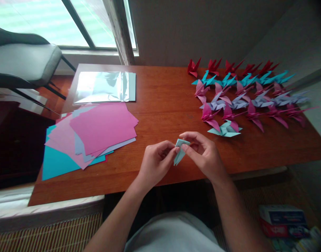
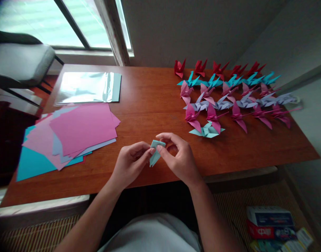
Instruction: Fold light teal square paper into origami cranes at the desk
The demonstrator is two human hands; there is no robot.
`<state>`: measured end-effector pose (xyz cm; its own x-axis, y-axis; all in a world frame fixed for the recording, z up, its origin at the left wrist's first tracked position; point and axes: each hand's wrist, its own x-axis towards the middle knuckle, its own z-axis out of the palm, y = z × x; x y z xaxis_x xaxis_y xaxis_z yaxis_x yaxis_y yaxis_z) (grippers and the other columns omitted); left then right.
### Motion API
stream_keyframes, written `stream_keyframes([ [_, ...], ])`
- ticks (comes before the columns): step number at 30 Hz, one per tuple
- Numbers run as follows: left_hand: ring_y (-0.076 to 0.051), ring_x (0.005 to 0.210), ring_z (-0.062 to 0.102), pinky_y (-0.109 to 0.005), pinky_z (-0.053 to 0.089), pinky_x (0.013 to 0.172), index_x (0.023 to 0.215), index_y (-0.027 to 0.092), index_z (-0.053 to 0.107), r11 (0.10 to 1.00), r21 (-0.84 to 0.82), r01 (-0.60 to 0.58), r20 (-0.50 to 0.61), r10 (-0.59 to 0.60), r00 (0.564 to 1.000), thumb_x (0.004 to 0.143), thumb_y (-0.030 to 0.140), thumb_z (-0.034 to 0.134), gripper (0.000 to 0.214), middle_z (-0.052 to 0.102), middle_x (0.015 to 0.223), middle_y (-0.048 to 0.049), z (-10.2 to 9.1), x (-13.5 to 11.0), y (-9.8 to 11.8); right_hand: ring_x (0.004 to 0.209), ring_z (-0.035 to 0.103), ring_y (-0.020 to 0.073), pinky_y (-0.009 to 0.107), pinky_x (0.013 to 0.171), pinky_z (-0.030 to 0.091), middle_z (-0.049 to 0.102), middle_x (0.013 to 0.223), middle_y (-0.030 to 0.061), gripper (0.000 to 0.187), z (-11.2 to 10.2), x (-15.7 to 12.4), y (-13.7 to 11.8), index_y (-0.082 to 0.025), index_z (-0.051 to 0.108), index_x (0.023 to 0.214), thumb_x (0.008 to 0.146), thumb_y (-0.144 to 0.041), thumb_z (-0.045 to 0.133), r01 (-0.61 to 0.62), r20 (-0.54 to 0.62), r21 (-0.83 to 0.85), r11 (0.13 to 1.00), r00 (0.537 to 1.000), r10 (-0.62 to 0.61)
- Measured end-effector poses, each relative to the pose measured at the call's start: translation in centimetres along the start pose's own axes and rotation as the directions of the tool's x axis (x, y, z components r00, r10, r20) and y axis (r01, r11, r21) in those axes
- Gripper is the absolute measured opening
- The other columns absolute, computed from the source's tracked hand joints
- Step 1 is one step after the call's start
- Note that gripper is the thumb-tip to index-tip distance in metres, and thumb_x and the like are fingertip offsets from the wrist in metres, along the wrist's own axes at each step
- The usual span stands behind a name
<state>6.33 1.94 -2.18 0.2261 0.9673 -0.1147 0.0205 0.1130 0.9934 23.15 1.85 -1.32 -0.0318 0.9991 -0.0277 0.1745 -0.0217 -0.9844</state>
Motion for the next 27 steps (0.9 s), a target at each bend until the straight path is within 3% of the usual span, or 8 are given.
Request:
stream_keyframes([
  [3, -0.012, 0.056, 0.054, -0.022, 0.044, 0.054, 0.081, 0.016, 0.072, 0.999, -0.033, 0.003, 0.032, -0.002, 1.000, 0.089, 0.045, 0.068, 0.030, 0.064, 0.065, -0.0016, -0.1, 0.0, 0.3, 0.088, 0.068, 0.0201, 0.032, 0.075, 0.056, 0.074, 0.098, 0.0036, 0.012, -0.5, 0.1, -0.2, -0.025, 0.072, 0.097, 0.086, -0.029, 0.071, 0.025, 0.001, 0.004, 1.000, 1.000, -0.025],
  [8, -0.015, 0.067, 0.066, -0.024, 0.051, 0.062, 0.098, 0.017, 0.075, 0.966, -0.258, 0.013, -0.032, -0.022, 0.999, 0.098, 0.047, 0.054, 0.037, 0.074, 0.079, -0.0053, -0.8, 0.1, 0.4, 0.073, 0.066, 0.0152, 0.026, 0.065, 0.055, 0.069, 0.081, -0.0010, 0.015, 0.2, 0.1, -0.5, -0.024, 0.067, 0.090, 0.080, -0.029, 0.076, -0.086, -0.083, 0.361, 0.929, 0.989, 0.124],
  [11, -0.014, 0.069, 0.067, -0.023, 0.051, 0.064, 0.102, 0.018, 0.073, 0.934, -0.357, 0.026, -0.091, -0.062, 0.994, 0.095, 0.040, 0.063, 0.025, 0.076, 0.084, -0.0048, -0.8, 0.2, 0.3, 0.074, 0.069, 0.0152, 0.025, 0.062, 0.055, 0.069, 0.084, -0.0017, 0.022, 0.9, 0.1, -0.6, -0.025, 0.063, 0.091, 0.075, -0.028, 0.079, -0.184, -0.044, 0.548, 0.816, 0.968, 0.248],
  [15, -0.017, 0.088, 0.069, -0.024, 0.053, 0.078, 0.100, 0.017, 0.074, 0.967, -0.254, -0.026, -0.086, 0.005, 0.996, 0.084, 0.030, 0.078, 0.021, 0.076, 0.098, -0.0071, -0.4, 0.3, 0.3, 0.080, 0.066, 0.0125, 0.021, 0.065, 0.053, 0.067, 0.090, -0.0025, 0.023, 2.1, 0.3, -0.6, -0.024, 0.064, 0.088, 0.072, -0.025, 0.080, -0.212, -0.056, 0.669, 0.713, 0.941, 0.333],
  [19, -0.018, 0.092, 0.068, -0.025, 0.053, 0.080, 0.097, 0.017, 0.076, 0.973, -0.224, -0.059, -0.134, 0.029, 0.991, 0.084, 0.031, 0.077, 0.020, 0.075, 0.100, -0.0070, -0.3, 0.4, 0.4, 0.071, 0.056, 0.0097, 0.021, 0.065, 0.048, 0.064, 0.086, -0.0024, 0.021, 3.4, 0.2, -0.6, -0.022, 0.065, 0.084, 0.071, -0.023, 0.081, -0.164, -0.117, 0.633, 0.756, 0.946, 0.304],
  [23, -0.016, 0.083, 0.068, -0.024, 0.054, 0.077, 0.091, 0.017, 0.075, 0.956, -0.293, -0.034, -0.159, -0.014, 0.987, 0.079, 0.032, 0.082, 0.020, 0.076, 0.089, -0.0037, -0.4, 0.4, 0.3, 0.070, 0.056, 0.0107, 0.022, 0.063, 0.046, 0.064, 0.081, -0.0017, 0.016, 4.0, -0.2, -0.3, -0.021, 0.065, 0.084, 0.077, -0.027, 0.078, -0.193, -0.021, 0.594, 0.781, 0.967, 0.255],
  [25, -0.015, 0.081, 0.068, -0.023, 0.053, 0.075, 0.088, 0.016, 0.075, 0.952, -0.304, -0.040, -0.159, -0.010, 0.987, 0.078, 0.032, 0.083, 0.019, 0.075, 0.087, -0.0032, -0.4, 0.4, 0.1, 0.075, 0.059, 0.0121, 0.023, 0.065, 0.048, 0.065, 0.085, -0.0010, 0.015, 4.0, -0.4, -0.1, -0.022, 0.065, 0.090, 0.081, -0.028, 0.076, -0.145, -0.055, 0.513, 0.846, 0.978, 0.201],
  [27, -0.014, 0.079, 0.067, -0.021, 0.053, 0.074, 0.086, 0.017, 0.075, 0.949, -0.312, -0.051, -0.171, -0.003, 0.985, 0.079, 0.031, 0.082, 0.018, 0.075, 0.085, -0.0026, -0.4, 0.5, 0.0, 0.082, 0.062, 0.0144, 0.026, 0.069, 0.051, 0.066, 0.094, 0.0008, 0.015, 3.9, -0.5, 0.1, -0.024, 0.066, 0.098, 0.085, -0.028, 0.073, -0.021, -0.155, 0.324, 0.946, 0.985, 0.075],
])
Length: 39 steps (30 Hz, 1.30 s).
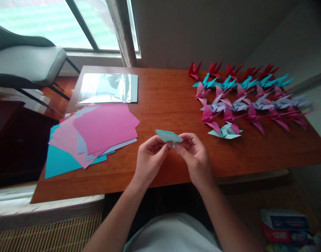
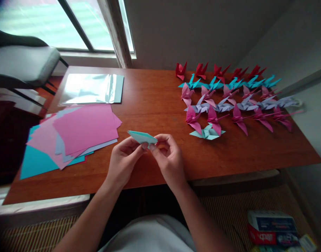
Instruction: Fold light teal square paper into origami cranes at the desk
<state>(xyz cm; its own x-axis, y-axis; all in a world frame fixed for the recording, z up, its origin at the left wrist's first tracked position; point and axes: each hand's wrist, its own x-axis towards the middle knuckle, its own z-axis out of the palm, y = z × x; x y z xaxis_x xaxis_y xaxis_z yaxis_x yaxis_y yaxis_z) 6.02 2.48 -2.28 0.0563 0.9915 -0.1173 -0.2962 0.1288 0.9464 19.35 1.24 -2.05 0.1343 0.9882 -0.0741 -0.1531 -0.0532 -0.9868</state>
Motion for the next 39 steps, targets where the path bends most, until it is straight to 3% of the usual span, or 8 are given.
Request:
stream_keyframes([
  [3, -0.011, 0.075, 0.065, -0.019, 0.052, 0.070, 0.087, 0.017, 0.075, 1.000, -0.014, -0.003, -0.021, 0.003, 1.000, 0.081, 0.029, 0.081, 0.015, 0.073, 0.082, -0.0011, 0.1, 0.0, 0.0, 0.091, 0.064, 0.0173, 0.030, 0.075, 0.054, 0.065, 0.105, 0.0040, 0.016, -0.3, 0.0, -0.2, -0.026, 0.070, 0.107, 0.091, -0.023, 0.066, 0.266, -0.012, -0.339, 0.902, 0.958, -0.287],
  [6, -0.011, 0.076, 0.065, -0.019, 0.053, 0.072, 0.088, 0.017, 0.075, 1.000, -0.020, 0.004, -0.029, -0.005, 1.000, 0.082, 0.028, 0.080, 0.013, 0.072, 0.081, -0.0003, 0.2, 0.0, 0.1, 0.092, 0.064, 0.0186, 0.034, 0.079, 0.054, 0.065, 0.103, 0.0051, 0.019, -0.5, 0.0, -0.7, -0.026, 0.073, 0.106, 0.093, -0.017, 0.063, 0.414, 0.052, -0.519, 0.748, 0.889, -0.456],
  [13, -0.012, 0.075, 0.066, -0.021, 0.055, 0.072, 0.085, 0.016, 0.071, 1.000, 0.011, -0.007, -0.042, 0.008, 0.999, 0.083, 0.028, 0.078, 0.013, 0.072, 0.081, -0.0009, 0.1, 0.1, 0.1, 0.090, 0.067, 0.0192, 0.034, 0.081, 0.057, 0.067, 0.095, 0.0055, 0.022, -0.4, 0.1, -0.6, -0.024, 0.070, 0.101, 0.090, -0.007, 0.062, 0.560, 0.180, -0.601, 0.570, 0.790, -0.586],
  [16, -0.013, 0.079, 0.068, -0.022, 0.055, 0.077, 0.084, 0.017, 0.070, 0.999, 0.020, -0.029, -0.051, 0.030, 0.998, 0.083, 0.026, 0.078, 0.012, 0.073, 0.084, -0.0015, -0.1, 0.1, -0.1, 0.088, 0.067, 0.0192, 0.035, 0.080, 0.058, 0.068, 0.094, 0.0064, 0.020, -0.1, 0.1, -0.5, -0.023, 0.067, 0.101, 0.091, -0.007, 0.061, 0.574, 0.231, -0.624, 0.531, 0.784, -0.576],
  [22, -0.013, 0.090, 0.070, -0.022, 0.055, 0.087, 0.096, 0.017, 0.071, 0.999, -0.009, -0.041, 0.022, 0.041, 0.999, 0.086, 0.020, 0.074, 0.010, 0.076, 0.096, -0.0028, 0.0, 0.0, -0.1, 0.092, 0.066, 0.0197, 0.035, 0.083, 0.057, 0.067, 0.097, 0.0077, 0.016, -0.3, 0.7, -0.6, -0.021, 0.066, 0.100, 0.092, -0.009, 0.061, 0.547, 0.246, -0.636, 0.545, 0.813, -0.528],
  [29, -0.015, 0.094, 0.072, -0.023, 0.055, 0.089, 0.100, 0.017, 0.071, 0.996, 0.068, -0.054, 0.067, 0.049, 0.997, 0.091, 0.020, 0.068, 0.010, 0.076, 0.102, -0.0050, 0.4, -0.2, 0.5, 0.088, 0.067, 0.0188, 0.033, 0.079, 0.057, 0.069, 0.095, 0.0059, 0.011, -1.0, 1.2, -0.7, -0.022, 0.066, 0.095, 0.090, -0.013, 0.066, 0.523, 0.255, -0.608, 0.597, 0.841, -0.477],
  [34, -0.017, 0.096, 0.072, -0.025, 0.056, 0.089, 0.100, 0.017, 0.070, 0.995, 0.082, -0.054, 0.063, 0.049, 0.997, 0.090, 0.021, 0.070, 0.011, 0.076, 0.102, -0.0053, 0.4, -0.2, 0.3, 0.093, 0.069, 0.0184, 0.033, 0.084, 0.057, 0.072, 0.097, 0.0048, 0.013, -1.5, 1.3, -0.9, -0.023, 0.069, 0.096, 0.090, -0.012, 0.065, 0.488, 0.230, -0.547, 0.680, 0.869, -0.439],
  [39, -0.017, 0.096, 0.071, -0.025, 0.056, 0.087, 0.099, 0.016, 0.071, 0.994, 0.086, -0.065, 0.052, 0.061, 0.997, 0.087, 0.022, 0.074, 0.013, 0.074, 0.105, -0.0069, 0.4, -0.1, 0.0, 0.092, 0.069, 0.0189, 0.033, 0.082, 0.058, 0.072, 0.097, 0.0039, 0.006, -1.9, 1.3, -0.9, -0.023, 0.070, 0.095, 0.091, -0.019, 0.067, 0.363, 0.204, -0.432, 0.826, 0.931, -0.302],
])
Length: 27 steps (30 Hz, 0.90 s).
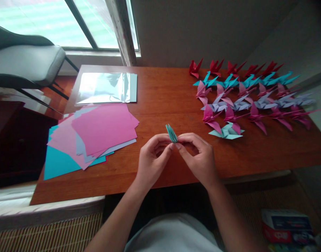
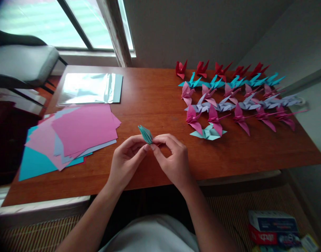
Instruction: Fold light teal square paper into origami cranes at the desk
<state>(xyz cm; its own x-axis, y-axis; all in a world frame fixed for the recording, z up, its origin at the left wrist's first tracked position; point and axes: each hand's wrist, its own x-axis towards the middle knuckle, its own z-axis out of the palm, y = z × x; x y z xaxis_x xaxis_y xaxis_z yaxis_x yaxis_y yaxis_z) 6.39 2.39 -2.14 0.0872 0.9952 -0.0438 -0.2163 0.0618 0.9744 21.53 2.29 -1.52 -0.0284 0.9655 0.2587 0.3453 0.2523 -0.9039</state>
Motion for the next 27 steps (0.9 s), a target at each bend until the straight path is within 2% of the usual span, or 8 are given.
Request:
stream_keyframes([
  [4, -0.017, 0.095, 0.070, -0.026, 0.056, 0.086, 0.094, 0.017, 0.070, 1.000, -0.018, -0.004, 0.000, 0.004, 1.000, 0.086, 0.024, 0.075, 0.012, 0.073, 0.108, -0.0076, 0.0, 0.0, -0.1, 0.090, 0.070, 0.0197, 0.034, 0.082, 0.059, 0.073, 0.096, 0.0040, 0.006, 0.1, -0.3, 0.4, -0.023, 0.071, 0.096, 0.091, -0.025, 0.068, -0.097, 0.023, 0.091, 0.991, 0.995, 0.095],
  [11, -0.019, 0.094, 0.071, -0.030, 0.057, 0.086, 0.092, 0.016, 0.070, 0.999, -0.007, 0.048, -0.007, -0.048, 0.999, 0.086, 0.033, 0.074, 0.018, 0.075, 0.104, -0.0087, 0.0, -0.1, 0.2, 0.086, 0.071, 0.0194, 0.033, 0.078, 0.061, 0.074, 0.094, 0.0041, 0.008, 0.2, -0.4, 0.7, -0.023, 0.072, 0.094, 0.090, -0.029, 0.069, -0.177, 0.031, 0.195, 0.965, 0.984, 0.175],
  [21, -0.017, 0.092, 0.071, -0.025, 0.056, 0.083, 0.096, 0.017, 0.071, 0.999, 0.030, 0.014, 0.006, -0.014, 1.000, 0.088, 0.023, 0.071, 0.010, 0.076, 0.102, -0.0067, 0.1, -0.1, 0.2, 0.078, 0.073, 0.0171, 0.030, 0.073, 0.061, 0.075, 0.087, 0.0028, 0.007, 0.1, -0.7, 1.4, -0.022, 0.072, 0.091, 0.089, -0.028, 0.070, -0.230, -0.060, 0.213, 0.949, 0.967, 0.248],
  [27, -0.014, 0.085, 0.070, -0.022, 0.056, 0.076, 0.088, 0.020, 0.057, 0.999, -0.040, 0.027, -0.119, -0.032, 0.992, 0.081, 0.021, 0.078, 0.022, 0.071, 0.089, -0.0009, 0.1, -0.1, 0.0, 0.075, 0.073, 0.0188, 0.031, 0.069, 0.061, 0.075, 0.086, 0.0042, 0.008, 0.4, -0.8, 1.5, -0.021, 0.070, 0.090, 0.087, -0.028, 0.069, -0.232, -0.085, 0.164, 0.959, 0.965, 0.248],
])
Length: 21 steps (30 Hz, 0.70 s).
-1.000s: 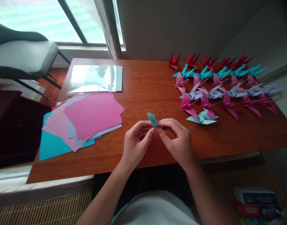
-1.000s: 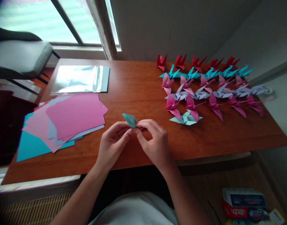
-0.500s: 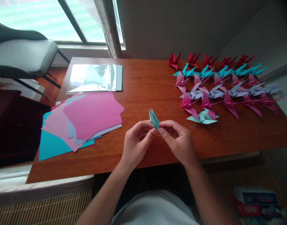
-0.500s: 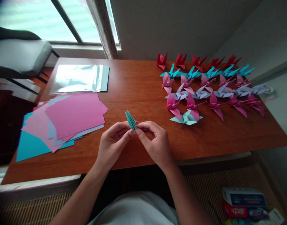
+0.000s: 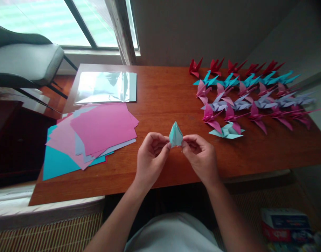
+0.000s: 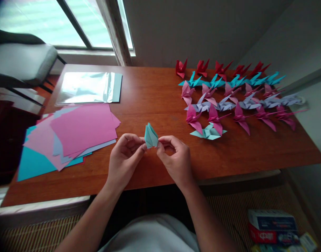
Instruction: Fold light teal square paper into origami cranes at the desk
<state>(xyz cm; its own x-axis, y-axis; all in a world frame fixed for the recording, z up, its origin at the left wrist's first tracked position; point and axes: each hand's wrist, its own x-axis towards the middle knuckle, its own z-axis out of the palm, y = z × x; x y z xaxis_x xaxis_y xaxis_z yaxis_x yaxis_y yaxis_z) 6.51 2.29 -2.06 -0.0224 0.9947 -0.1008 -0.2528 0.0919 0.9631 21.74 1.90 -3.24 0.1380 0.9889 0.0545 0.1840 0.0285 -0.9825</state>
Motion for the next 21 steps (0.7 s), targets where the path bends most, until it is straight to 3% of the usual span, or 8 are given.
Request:
stream_keyframes([
  [6, -0.015, 0.084, 0.069, -0.024, 0.053, 0.071, 0.106, 0.021, 0.055, 1.000, -0.004, 0.016, 0.061, -0.015, 0.998, 0.088, 0.029, 0.072, 0.027, 0.070, 0.092, -0.0025, 0.1, -0.1, 0.4, 0.073, 0.069, 0.0178, 0.031, 0.070, 0.058, 0.071, 0.082, 0.0023, 0.002, 0.2, -0.3, -0.4, -0.022, 0.069, 0.087, 0.086, -0.022, 0.068, 0.082, -0.017, -0.098, 0.992, 0.996, -0.084],
  [11, -0.016, 0.083, 0.068, -0.024, 0.052, 0.070, 0.116, 0.023, 0.056, 0.999, 0.021, 0.032, 0.113, -0.035, 0.993, 0.078, 0.031, 0.083, 0.047, 0.071, 0.098, -0.0028, 0.0, -0.1, 0.3, 0.075, 0.067, 0.0177, 0.031, 0.071, 0.057, 0.070, 0.082, 0.0022, 0.003, 0.1, -0.6, -1.1, -0.022, 0.069, 0.084, 0.086, -0.020, 0.068, 0.142, 0.002, -0.125, 0.982, 0.990, -0.142],
  [16, -0.016, 0.085, 0.068, -0.024, 0.053, 0.073, 0.098, 0.019, 0.070, 0.996, 0.083, 0.007, 0.155, -0.020, 0.988, 0.085, 0.031, 0.076, 0.018, 0.074, 0.094, -0.0048, -0.1, -0.1, 0.3, 0.075, 0.067, 0.0172, 0.030, 0.071, 0.057, 0.070, 0.082, 0.0018, 0.002, -0.1, -0.7, -1.0, -0.022, 0.069, 0.084, 0.086, -0.021, 0.068, 0.076, 0.010, -0.031, 0.997, 0.997, -0.076],
  [21, -0.014, 0.071, 0.066, -0.023, 0.051, 0.065, 0.082, 0.018, 0.072, 0.997, 0.074, 0.028, 0.084, -0.034, 0.996, 0.082, 0.032, 0.079, 0.016, 0.073, 0.078, -0.0018, -0.3, 0.0, 0.3, 0.074, 0.069, 0.0157, 0.028, 0.070, 0.059, 0.071, 0.081, 0.0011, 0.006, -0.2, -0.5, -0.5, -0.021, 0.067, 0.086, 0.086, -0.027, 0.068, -0.081, 0.082, 0.132, 0.988, 0.994, 0.070],
])
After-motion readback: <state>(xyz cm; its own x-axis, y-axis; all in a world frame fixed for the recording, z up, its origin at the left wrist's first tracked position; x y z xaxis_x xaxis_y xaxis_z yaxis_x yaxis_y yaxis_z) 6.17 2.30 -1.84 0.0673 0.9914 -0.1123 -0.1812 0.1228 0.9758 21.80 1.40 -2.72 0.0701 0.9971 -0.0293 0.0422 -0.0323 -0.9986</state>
